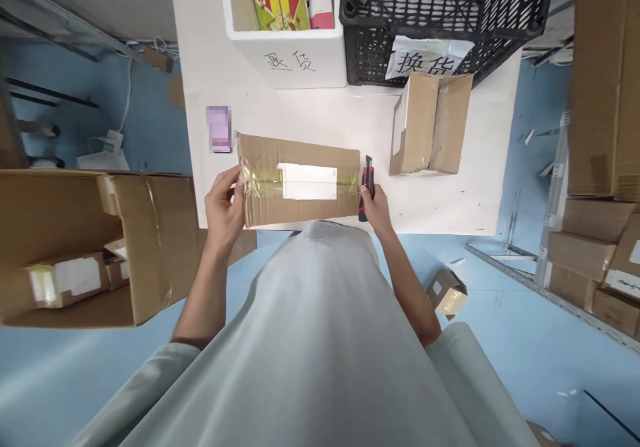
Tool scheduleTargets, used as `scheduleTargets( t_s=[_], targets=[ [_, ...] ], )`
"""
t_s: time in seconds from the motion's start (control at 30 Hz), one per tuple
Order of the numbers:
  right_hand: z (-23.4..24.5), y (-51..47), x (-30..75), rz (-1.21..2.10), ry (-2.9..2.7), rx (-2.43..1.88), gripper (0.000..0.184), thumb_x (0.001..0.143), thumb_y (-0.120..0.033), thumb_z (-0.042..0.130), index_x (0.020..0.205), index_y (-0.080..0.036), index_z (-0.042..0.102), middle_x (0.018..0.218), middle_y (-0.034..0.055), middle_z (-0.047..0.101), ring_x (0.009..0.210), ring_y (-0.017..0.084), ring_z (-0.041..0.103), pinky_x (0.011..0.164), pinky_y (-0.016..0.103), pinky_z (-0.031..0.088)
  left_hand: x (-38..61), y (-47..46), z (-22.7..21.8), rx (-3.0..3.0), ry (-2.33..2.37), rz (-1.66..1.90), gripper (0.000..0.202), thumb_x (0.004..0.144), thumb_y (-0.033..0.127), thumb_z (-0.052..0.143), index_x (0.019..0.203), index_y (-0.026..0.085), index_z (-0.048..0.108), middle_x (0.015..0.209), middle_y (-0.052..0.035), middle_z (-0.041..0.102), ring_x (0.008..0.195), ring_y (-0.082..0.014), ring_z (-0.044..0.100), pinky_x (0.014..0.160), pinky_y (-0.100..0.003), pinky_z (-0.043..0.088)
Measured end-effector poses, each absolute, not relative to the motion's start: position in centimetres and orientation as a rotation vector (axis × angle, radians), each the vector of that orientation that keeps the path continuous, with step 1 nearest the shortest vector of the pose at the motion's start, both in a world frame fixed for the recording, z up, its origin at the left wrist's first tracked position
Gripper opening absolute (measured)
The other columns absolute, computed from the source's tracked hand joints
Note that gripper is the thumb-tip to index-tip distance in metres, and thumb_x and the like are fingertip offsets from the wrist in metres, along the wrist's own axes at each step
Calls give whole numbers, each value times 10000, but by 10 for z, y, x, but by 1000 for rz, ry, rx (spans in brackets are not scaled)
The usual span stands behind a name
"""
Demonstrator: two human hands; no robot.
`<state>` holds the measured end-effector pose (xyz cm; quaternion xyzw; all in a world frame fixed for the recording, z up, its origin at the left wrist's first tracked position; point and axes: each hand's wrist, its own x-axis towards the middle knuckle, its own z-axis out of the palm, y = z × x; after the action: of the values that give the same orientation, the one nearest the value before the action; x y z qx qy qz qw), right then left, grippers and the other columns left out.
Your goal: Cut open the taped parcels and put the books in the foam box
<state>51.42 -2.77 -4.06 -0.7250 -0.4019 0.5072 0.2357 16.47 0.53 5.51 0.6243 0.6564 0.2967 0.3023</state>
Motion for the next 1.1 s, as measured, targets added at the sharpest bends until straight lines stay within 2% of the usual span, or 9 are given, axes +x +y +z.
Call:
scheduleTargets(
  t_s=[0.07, 0.23, 0.37, 0.5, 0.6, 0.67, 0.77, 0.93, 1.1],
  targets=[
    [-25, -33, 523, 1313, -1076, -2050, 466, 1108, -640, 463, 1217, -221, 635, 1162, 120, 771, 1025, 246, 731, 880, 355, 599, 163, 9, 43, 1561, 1670, 797, 551, 1154, 628, 520, 1506, 271, 749, 1553, -150, 731, 1441, -319, 702, 1118, -466, 642],
    [-1, -39, 521, 1144, -1143, -2152, 419, 1128, -576, 465, 1280, -221, 625, 1211, 137, 780, 1086, 268, 736, 943, 379, 590, 153, 14, 1, 1418, 1559, 799, 628, 1139, 676, 506, 1552, 243, 698, 1568, -147, 739, 1494, -322, 681, 1274, -514, 550],
    [11, -40, 505, 1104, -1260, -2201, 393, 1137, -543, 448, 1268, -213, 618, 1154, 138, 783, 1043, 285, 733, 914, 383, 578, 142, 10, -24, 1267, 1569, 822, 629, 1142, 596, 504, 1667, 253, 550, 1557, -176, 737, 1417, -285, 733, 1212, -485, 593],
    [27, -38, 486, 1031, -1524, -2286, 359, 1140, -524, 435, 1235, -232, 621, 1065, 125, 781, 948, 308, 728, 843, 384, 551, 130, 6, -32, 1172, 1522, 852, 482, 1110, 482, 504, 1527, 291, 650, 1603, -115, 709, 1485, -282, 678, 1186, -478, 617],
    [44, -30, 470, 713, -1766, -2345, 381, 1144, -483, 393, 1253, -218, 645, 1175, 185, 787, 967, 348, 730, 825, 402, 523, 121, 5, -36, 1164, 1453, 838, 461, 1026, 449, 651, 1452, 281, 703, 1607, -100, 699, 1478, -304, 672, 1193, -482, 621],
    [57, -20, 454, 617, -1903, -2331, 411, 1147, -461, 375, 1285, -202, 663, 1147, 190, 801, 943, 358, 732, 802, 396, 508, 116, 5, -40, 1167, 1394, 831, 494, 994, 442, 722, 1458, 274, 707, 1621, -111, 681, 1449, -310, 687, 1195, -491, 624],
    [77, -2, 422, 729, -2166, -2177, 474, 1168, -466, 372, 1391, -180, 677, 1031, 150, 828, 896, 352, 738, 781, 373, 497, 109, 5, -50, 1175, 1312, 826, 510, 1009, 451, 731, 1484, 270, 697, 1648, -127, 650, 1462, -316, 680, 1201, -505, 629],
    [98, 26, 357, 880, -2704, -1862, 572, 1226, -423, 327, 1719, -216, 531, 1360, 144, 823, 1120, 324, 760, 856, 346, 497, 101, 9, -63, 1145, 1195, 816, 549, 992, 393, 741, 1522, 264, 678, 1681, -130, 626, 1506, -331, 662, 1238, -518, 612],
    [101, 44, 320, 831, -3067, -1893, 582, 1252, -422, 322, 1811, -298, 421, 1313, 135, 811, 1057, 298, 751, 806, 342, 433, 100, 12, -64, 1108, 1174, 829, 553, 969, 345, 732, 1511, 244, 693, 1658, -139, 641, 1529, -346, 648, 1244, -508, 614]
  ],
)
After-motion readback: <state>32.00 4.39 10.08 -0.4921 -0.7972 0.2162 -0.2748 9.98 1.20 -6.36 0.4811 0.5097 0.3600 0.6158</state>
